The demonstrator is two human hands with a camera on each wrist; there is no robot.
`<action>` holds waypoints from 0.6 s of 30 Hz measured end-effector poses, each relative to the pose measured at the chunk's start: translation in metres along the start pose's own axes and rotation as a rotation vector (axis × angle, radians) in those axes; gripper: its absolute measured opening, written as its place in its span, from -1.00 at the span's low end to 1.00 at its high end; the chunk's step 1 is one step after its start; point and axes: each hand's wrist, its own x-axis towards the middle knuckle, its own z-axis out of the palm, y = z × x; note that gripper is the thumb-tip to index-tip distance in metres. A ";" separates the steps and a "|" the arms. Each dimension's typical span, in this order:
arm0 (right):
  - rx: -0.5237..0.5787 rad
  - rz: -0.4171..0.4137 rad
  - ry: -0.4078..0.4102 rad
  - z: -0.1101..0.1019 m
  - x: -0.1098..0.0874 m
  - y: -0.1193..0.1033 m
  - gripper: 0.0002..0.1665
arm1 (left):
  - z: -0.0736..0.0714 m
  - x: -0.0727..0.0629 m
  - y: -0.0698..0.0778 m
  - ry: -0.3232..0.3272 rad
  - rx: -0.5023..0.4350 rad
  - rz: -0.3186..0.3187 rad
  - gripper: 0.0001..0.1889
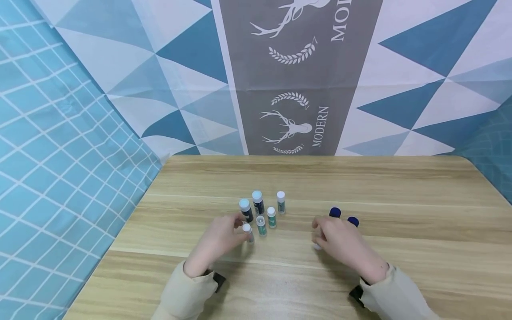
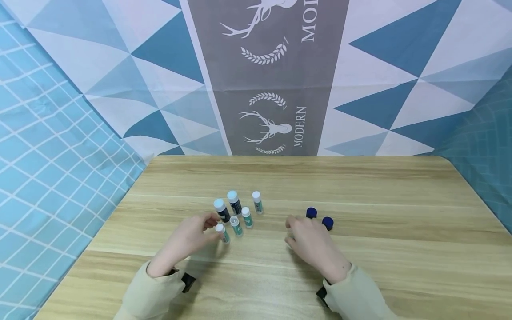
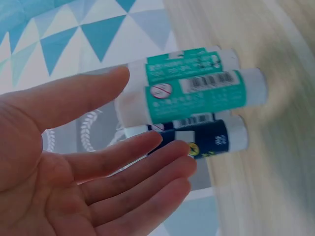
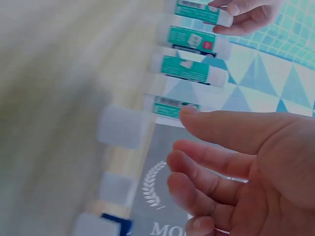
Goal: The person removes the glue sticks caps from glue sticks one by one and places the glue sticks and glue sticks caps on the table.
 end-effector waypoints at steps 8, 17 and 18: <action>0.155 -0.009 -0.060 -0.009 0.040 -0.007 -0.61 | 0.003 0.000 0.012 0.198 0.044 0.112 -0.65; 0.036 -0.200 0.012 0.001 0.069 -0.017 -0.37 | 0.008 0.002 0.022 0.260 0.043 0.251 -0.70; 0.017 -0.216 0.025 0.002 0.071 -0.018 -0.36 | 0.008 0.003 0.023 0.265 0.039 0.258 -0.71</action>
